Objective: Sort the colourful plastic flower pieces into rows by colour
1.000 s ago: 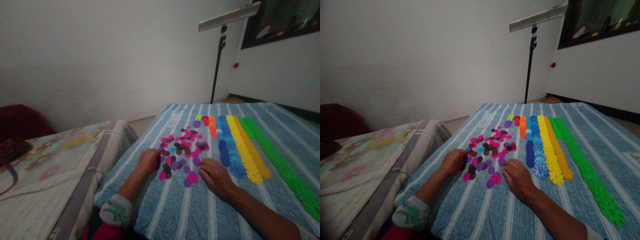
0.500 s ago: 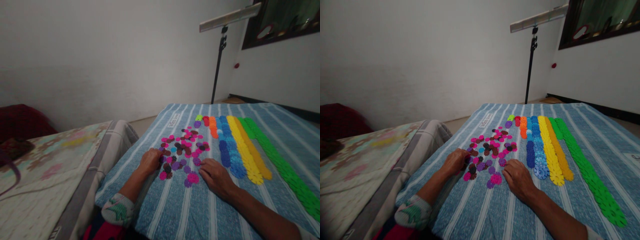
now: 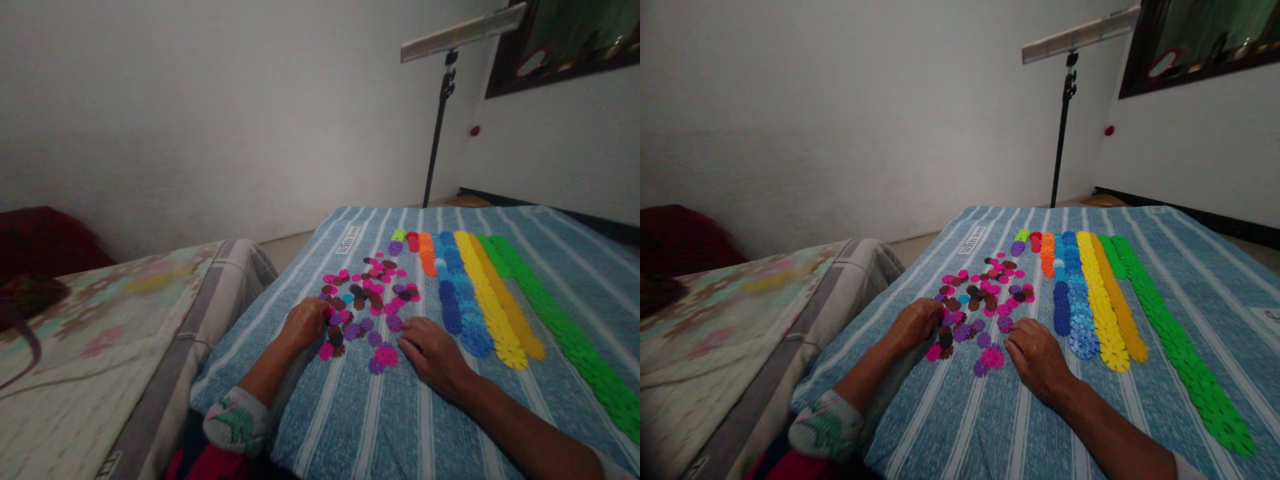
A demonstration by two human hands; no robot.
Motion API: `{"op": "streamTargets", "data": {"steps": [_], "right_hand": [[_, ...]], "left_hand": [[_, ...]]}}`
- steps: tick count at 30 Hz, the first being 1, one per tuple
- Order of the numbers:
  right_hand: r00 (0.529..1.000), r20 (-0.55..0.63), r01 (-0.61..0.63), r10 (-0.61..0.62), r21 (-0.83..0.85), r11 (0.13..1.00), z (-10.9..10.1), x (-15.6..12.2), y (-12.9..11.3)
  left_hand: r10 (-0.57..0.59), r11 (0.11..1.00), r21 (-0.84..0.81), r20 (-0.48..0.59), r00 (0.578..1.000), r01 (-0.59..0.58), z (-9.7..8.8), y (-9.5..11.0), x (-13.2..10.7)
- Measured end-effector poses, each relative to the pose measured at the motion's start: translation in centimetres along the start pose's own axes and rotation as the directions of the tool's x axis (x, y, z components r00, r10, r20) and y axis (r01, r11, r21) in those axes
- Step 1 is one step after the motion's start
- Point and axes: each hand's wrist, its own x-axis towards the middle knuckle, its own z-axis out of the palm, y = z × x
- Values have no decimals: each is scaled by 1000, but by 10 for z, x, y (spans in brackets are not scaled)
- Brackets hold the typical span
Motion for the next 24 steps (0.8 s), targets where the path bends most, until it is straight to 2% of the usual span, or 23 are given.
{"op": "streamTargets", "data": {"steps": [5,11,14,19,24], "right_hand": [[1000,-5,-1,1,-8,1000,0,-1,0],[1000,-12,-3,3,-14,1000,1,-1,-1],[1000,-15,1,-1,-11,1000,1,0,-1],[1000,-6,-7,7,-7,1000,1,1,-1],[1000,-6,-1,1,7,1000,2,3,0]], "left_hand": [[-103,995,-15,-43,994,102,-3,-7,-1],[-14,994,-114,-114,993,1,-1,8,9],[9,996,-82,-102,995,-17,0,19,21],[-24,999,20,-55,998,26,-4,32,41],[-68,998,-13,11,998,68,-7,34,60]]}}
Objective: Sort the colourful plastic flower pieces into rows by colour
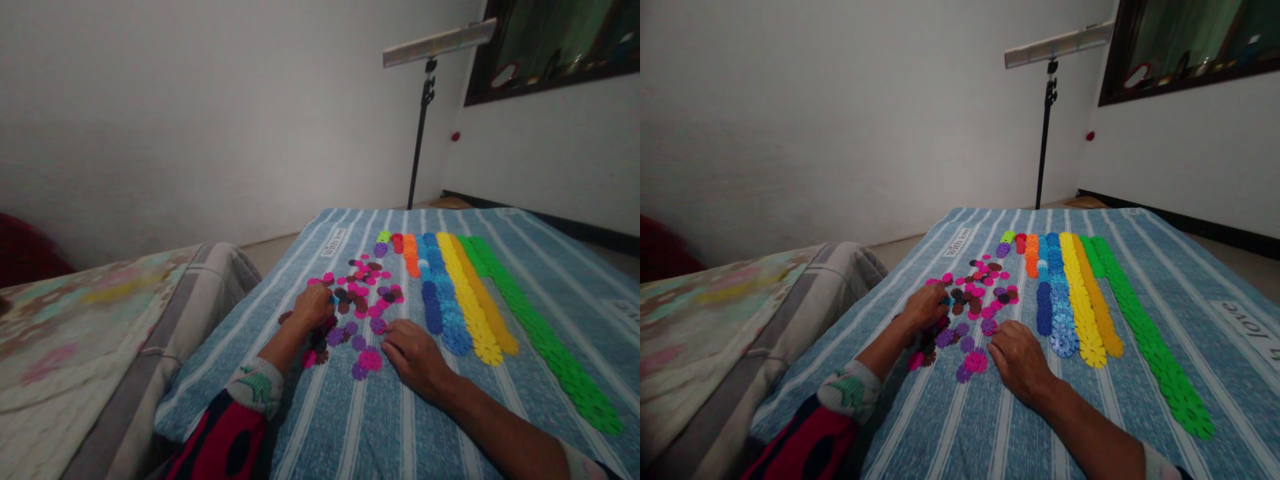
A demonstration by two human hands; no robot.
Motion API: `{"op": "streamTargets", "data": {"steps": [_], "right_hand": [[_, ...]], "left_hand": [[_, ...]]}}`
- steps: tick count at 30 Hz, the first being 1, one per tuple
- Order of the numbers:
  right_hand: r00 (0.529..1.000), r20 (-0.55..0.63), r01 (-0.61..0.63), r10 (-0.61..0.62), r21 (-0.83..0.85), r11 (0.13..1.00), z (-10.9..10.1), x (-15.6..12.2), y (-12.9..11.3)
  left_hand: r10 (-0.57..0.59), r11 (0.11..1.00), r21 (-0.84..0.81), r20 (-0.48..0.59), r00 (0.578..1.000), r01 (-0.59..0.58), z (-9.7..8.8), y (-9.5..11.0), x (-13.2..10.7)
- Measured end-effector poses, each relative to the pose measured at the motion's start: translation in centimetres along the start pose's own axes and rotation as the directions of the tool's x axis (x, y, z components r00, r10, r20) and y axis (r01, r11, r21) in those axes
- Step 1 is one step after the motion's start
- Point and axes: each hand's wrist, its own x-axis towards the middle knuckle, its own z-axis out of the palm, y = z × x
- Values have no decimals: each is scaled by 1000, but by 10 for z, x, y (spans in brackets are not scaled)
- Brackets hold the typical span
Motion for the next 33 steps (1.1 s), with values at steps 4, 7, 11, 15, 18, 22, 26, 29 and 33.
{"op": "streamTargets", "data": {"steps": [4,7,11,15,18,22,26,29,33], "right_hand": [[1000,8,-10,10,-6,1000,1,1,0],[1000,10,-17,17,-4,1000,2,2,0],[1000,12,-26,26,2,1000,2,2,0],[999,18,-31,31,-4,1000,2,2,-1],[999,25,-28,28,-17,999,2,3,-1],[999,20,-28,29,-36,999,3,3,0],[999,21,-28,29,-44,999,4,3,-1],[999,17,-35,35,-39,999,4,4,-1],[999,23,-41,42,-29,999,6,4,0]], "left_hand": [[-64,997,-47,59,996,66,-4,-3,14],[-65,995,-66,68,996,70,-6,-5,20],[-42,987,-153,18,999,44,-3,-9,23],[-54,955,-295,-37,998,41,0,-16,23],[-77,923,-383,-91,993,37,1,-18,26],[-58,881,-474,-142,988,-17,2,-5,34],[28,860,-502,-146,989,-98,-1,30,43],[129,875,-446,-157,979,-187,-4,62,50],[233,868,-407,-171,957,-284,-5,100,65]]}}
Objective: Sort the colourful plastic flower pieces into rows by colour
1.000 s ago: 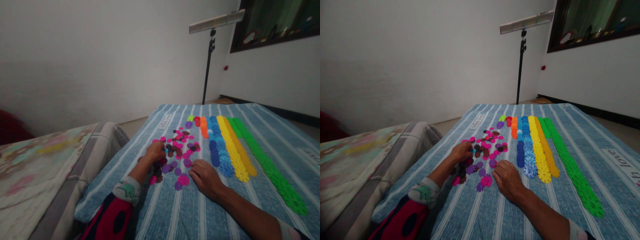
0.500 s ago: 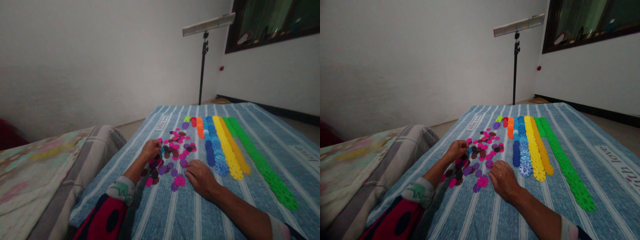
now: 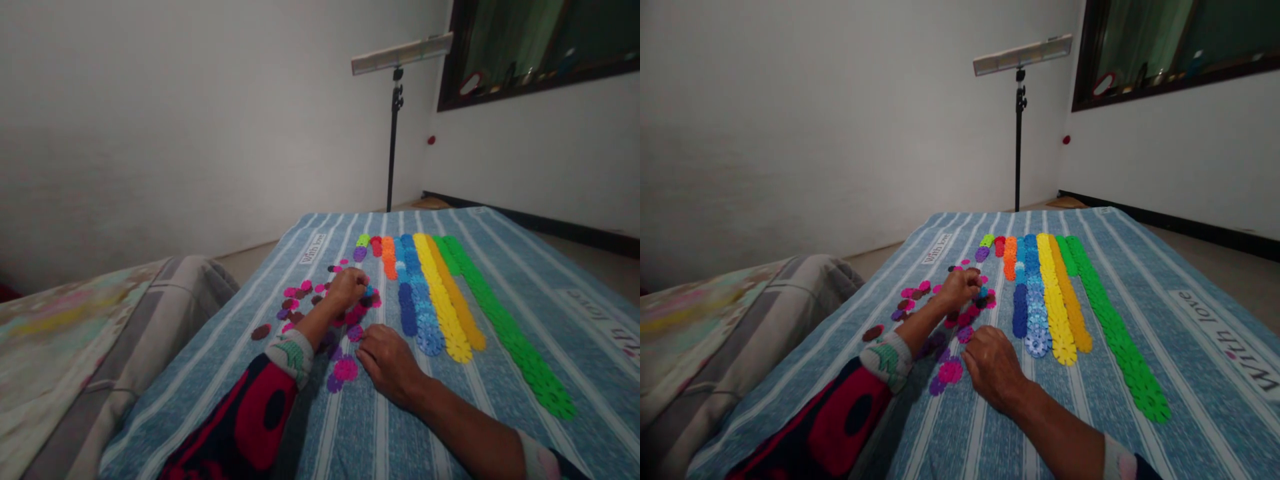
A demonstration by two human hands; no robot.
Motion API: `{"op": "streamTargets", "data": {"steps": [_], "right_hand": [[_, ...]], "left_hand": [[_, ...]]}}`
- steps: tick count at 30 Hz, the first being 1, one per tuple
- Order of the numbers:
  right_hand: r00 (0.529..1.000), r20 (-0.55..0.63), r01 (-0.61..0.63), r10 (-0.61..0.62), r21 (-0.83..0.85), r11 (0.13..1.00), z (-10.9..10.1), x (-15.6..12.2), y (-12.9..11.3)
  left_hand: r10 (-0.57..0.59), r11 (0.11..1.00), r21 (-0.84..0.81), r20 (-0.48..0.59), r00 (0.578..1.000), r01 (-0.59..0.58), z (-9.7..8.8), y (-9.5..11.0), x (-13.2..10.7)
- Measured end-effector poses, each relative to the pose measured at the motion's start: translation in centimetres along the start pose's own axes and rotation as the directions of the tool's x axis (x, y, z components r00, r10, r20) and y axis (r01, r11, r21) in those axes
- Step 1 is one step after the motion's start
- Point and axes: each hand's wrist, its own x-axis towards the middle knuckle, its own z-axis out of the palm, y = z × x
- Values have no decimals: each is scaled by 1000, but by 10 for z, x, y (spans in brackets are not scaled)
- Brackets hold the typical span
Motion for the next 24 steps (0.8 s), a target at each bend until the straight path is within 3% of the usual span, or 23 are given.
{"op": "streamTargets", "data": {"steps": [6,13,24], "right_hand": [[1000,-4,-14,14,-25,1000,3,0,0],[999,0,-33,33,-2,999,3,0,-1],[994,72,-78,78,-4,997,-2,3,-5]], "left_hand": [[41,999,26,6,999,-41,23,25,33],[52,998,27,6,999,-52,45,37,66],[79,997,16,43,996,-80,53,38,76]]}}
